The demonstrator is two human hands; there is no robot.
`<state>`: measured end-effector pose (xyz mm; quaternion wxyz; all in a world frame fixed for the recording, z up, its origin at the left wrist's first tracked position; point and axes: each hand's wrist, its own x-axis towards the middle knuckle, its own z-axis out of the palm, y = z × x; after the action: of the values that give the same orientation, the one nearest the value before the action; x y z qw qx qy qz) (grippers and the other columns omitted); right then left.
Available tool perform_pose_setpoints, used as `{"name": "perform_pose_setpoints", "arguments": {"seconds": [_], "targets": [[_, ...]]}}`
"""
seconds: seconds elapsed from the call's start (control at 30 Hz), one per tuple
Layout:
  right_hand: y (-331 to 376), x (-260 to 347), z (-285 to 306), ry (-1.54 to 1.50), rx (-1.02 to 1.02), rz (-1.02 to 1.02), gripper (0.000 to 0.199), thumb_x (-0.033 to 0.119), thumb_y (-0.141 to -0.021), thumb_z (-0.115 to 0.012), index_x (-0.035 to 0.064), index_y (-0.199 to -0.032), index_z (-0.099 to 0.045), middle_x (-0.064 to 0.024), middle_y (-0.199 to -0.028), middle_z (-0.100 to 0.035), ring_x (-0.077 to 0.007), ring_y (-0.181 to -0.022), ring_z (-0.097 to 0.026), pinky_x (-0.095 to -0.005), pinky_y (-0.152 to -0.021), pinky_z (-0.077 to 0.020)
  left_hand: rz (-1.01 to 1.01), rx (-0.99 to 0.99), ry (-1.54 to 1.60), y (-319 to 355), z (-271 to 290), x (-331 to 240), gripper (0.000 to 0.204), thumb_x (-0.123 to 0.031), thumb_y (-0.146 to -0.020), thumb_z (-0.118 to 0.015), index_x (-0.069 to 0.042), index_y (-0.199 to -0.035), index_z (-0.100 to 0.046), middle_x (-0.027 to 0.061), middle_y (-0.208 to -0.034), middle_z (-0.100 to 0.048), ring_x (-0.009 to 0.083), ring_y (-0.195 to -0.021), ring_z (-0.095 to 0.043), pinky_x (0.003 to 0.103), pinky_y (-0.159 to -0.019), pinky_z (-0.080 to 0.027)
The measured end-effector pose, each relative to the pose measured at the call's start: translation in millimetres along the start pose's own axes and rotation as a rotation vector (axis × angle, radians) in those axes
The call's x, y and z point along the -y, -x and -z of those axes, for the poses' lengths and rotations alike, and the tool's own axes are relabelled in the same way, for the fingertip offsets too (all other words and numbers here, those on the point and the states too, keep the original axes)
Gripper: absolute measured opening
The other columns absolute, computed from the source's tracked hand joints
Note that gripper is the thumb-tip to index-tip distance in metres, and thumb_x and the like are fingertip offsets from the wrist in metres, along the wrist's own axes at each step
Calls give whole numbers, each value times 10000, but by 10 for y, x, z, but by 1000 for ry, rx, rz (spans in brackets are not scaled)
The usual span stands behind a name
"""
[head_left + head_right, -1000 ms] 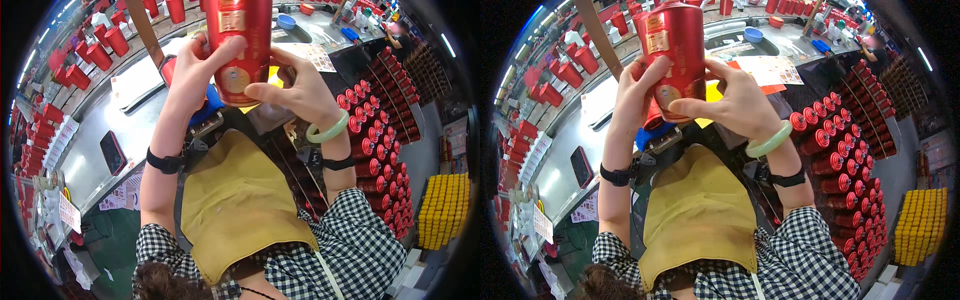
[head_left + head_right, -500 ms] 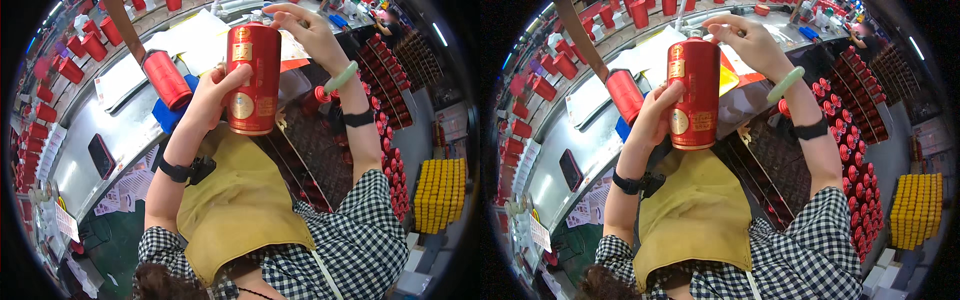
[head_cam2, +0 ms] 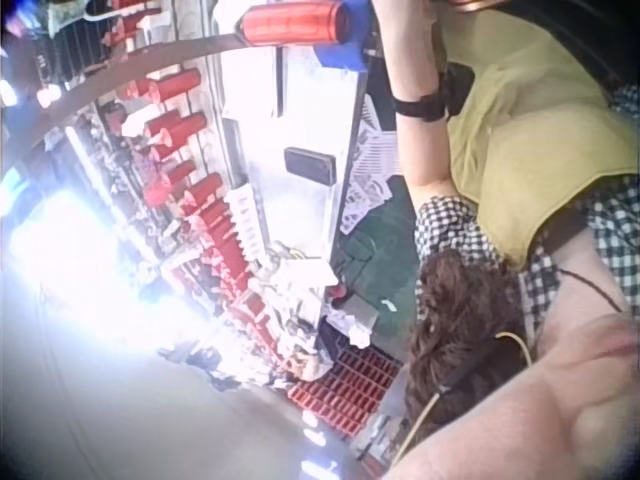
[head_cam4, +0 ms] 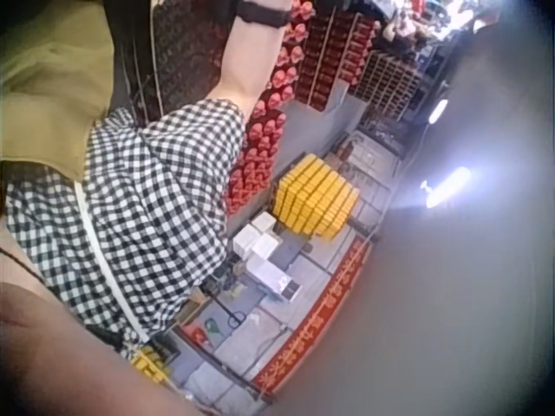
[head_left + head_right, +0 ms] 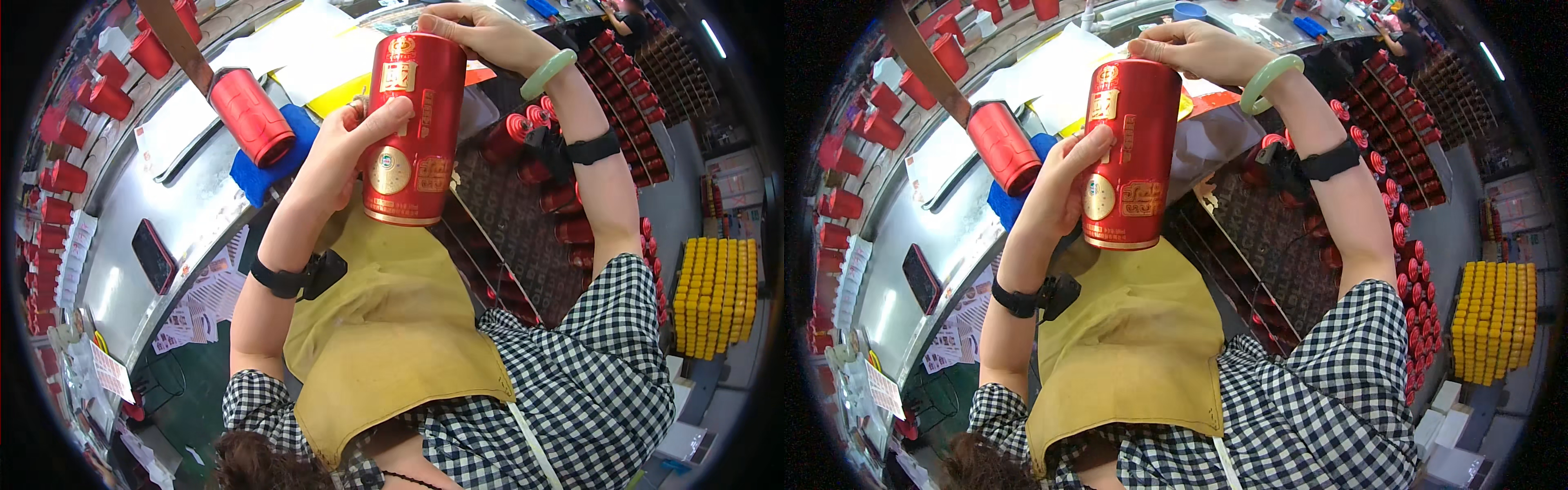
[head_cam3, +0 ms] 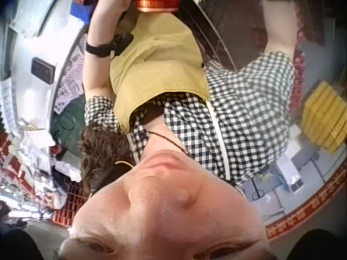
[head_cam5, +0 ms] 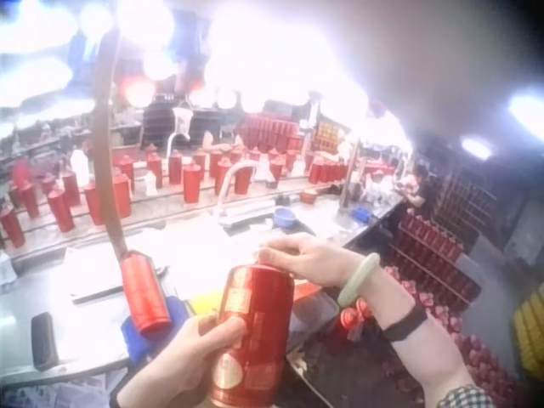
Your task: Applying labels and stickers to red cylindrical containers at a factory workstation.
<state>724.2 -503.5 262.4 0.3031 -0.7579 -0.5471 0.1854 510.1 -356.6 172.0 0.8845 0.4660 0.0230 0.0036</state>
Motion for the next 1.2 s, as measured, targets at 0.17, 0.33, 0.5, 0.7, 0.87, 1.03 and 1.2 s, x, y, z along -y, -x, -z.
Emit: {"name": "perform_pose_setpoints", "arguments": {"seconds": [0.17, 0.33, 0.5, 0.7, 0.87, 1.03, 1.2], "targets": [[120, 94, -95, -426, 30, -118, 465, 457, -1040, -573, 27, -1188, -671, -22, -1001, -698, -56, -925, -641, -222, -840, -540, 31, 90, 6, 49, 46, 44, 544, -385, -948, -722, 38, -1259, -580, 96, -1150, -683, 141, -1014, -682, 312, -920, -551], [133, 362, -130, -276, -38, -153, 492, 500, -1016, -601, 26, -1077, -721, -1, -904, -709, -77, -784, -661, -235, -745, -551, -20, 105, -96, 107, 140, -17, 585, -383, -978, -676, 41, -1355, -534, 87, -1235, -648, 131, -1129, -617, 306, -1015, -478], [161, 801, 30, 31, -33, -428, 497, 445, -1058, -505, 22, -1068, -765, -120, -986, -738, -201, -925, -646, -356, -873, -501, -168, 41, -426, 125, 119, -162, 838, -380, -790, -885, 61, -1386, -493, 167, -1274, -640, 215, -1173, -637, 373, -1045, -486], [50, 1173, 70, 327, 23, -506, 592, 540, -1041, -478, 30, -1109, -771, -162, -1060, -748, -238, -954, -677, -368, -875, -519, -90, 93, -290, 15, 134, -107, 829, -430, -817, -855, 63, -1380, -497, 155, -1279, -639, 204, -1151, -646, 355, -1021, -503], [73, 1171, 104, 383, 40, -504, 593, 530, -1043, -476, 21, -1093, -775, -187, -1027, -752, -226, -886, -694, -350, -767, -547, -44, 275, 18, 31, 195, 0, 767, -418, -897, -770, 59, -1415, -468, 152, -1296, -632, 203, -1175, -638, 365, -1037, -501], [46, 1071, 123, 292, 40, -389, 563, 493, -1042, -505, -1, -1116, -765, -243, -1156, -726, -309, -1088, -689, -401, -1012, -502, -39, 351, 62, 27, 190, 19, 770, -435, -897, -761, 58, -1415, -474, 154, -1315, -631, 208, -1169, -648, 371, -1034, -507], [90, 1111, 183, 273, 69, -420, 566, 498, -1047, -490, 10, -1120, -767, -237, -1161, -726, -304, -1091, -686, -409, -1018, -501, 0, 386, 232, -29, 246, 144, 695, -456, -946, -681, 23, -1417, -501, 138, -1331, -648, 217, -1169, -662, 383, -1016, -523]]}}
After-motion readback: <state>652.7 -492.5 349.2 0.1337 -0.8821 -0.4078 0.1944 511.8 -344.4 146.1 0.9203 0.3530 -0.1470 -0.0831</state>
